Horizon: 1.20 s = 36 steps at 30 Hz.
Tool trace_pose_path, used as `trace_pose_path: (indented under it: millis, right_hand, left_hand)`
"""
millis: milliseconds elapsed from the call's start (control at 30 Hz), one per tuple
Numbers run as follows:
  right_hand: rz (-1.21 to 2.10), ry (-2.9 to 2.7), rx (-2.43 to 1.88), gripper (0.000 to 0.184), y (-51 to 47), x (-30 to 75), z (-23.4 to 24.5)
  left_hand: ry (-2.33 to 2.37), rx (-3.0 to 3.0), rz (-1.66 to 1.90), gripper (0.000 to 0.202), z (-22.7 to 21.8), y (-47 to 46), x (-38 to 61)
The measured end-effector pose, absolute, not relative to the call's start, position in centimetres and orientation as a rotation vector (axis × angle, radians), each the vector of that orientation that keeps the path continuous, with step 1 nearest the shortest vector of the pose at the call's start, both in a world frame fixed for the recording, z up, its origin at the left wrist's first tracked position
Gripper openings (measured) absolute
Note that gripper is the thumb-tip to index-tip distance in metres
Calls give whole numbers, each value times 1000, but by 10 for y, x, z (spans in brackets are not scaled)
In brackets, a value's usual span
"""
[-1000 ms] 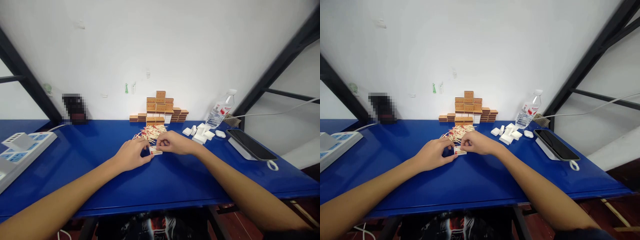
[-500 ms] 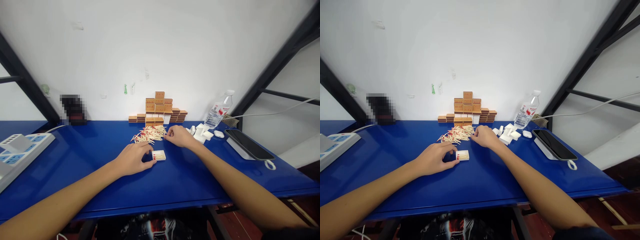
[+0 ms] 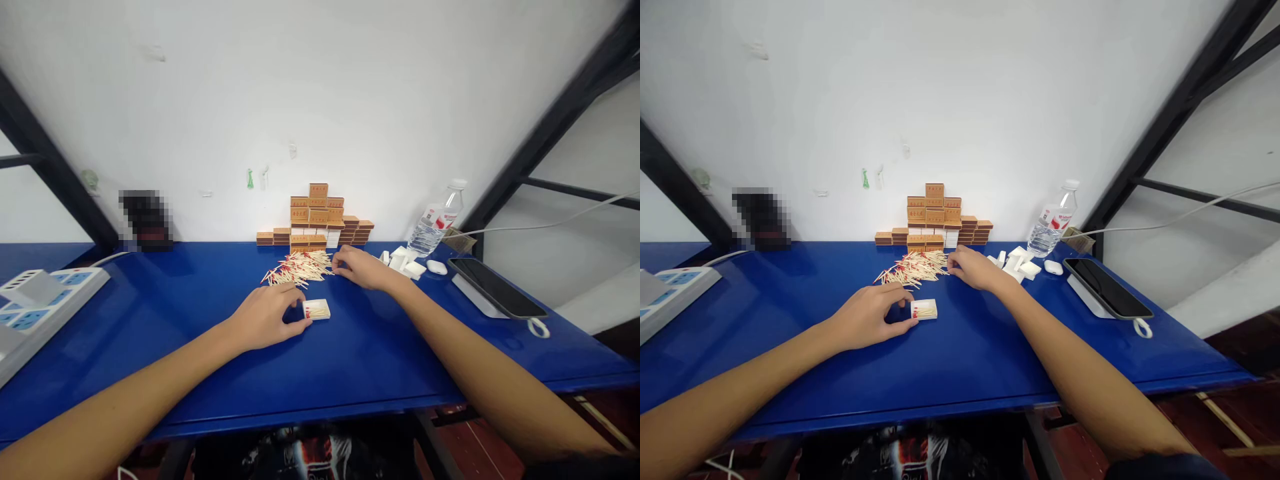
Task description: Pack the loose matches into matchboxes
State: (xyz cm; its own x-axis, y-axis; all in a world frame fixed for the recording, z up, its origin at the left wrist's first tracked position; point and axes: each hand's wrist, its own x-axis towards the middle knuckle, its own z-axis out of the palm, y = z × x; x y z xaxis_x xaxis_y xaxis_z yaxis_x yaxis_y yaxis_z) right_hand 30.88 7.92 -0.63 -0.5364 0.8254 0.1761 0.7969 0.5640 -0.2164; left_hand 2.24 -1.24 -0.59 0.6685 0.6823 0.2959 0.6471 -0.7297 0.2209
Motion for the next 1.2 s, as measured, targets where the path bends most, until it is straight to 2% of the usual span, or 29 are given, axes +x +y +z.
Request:
trace_pose_path:
  millis: [433,667,800,967,1200]
  right_hand:
    - [301,-2597,-1369,13,73,307,0]
    - [614,-2560,-1037,15,45,285,23]
    - [670,-2610,-963,11,33,268,21]
    - [443,-2325,-1097,14,41,252,7]
    - [204,-2257,-1191,19,45,215,6]
  left_hand:
    - [1224,2746,569,26,-6,-7,21]
    - [1293,2714,594,26,-6,-5,21]
    - [1277,2712,596,26,-7,-4,20]
    - [1144,2718,596,26,-8,-10,21]
    - [932,2731,512,29,-7,-29,33]
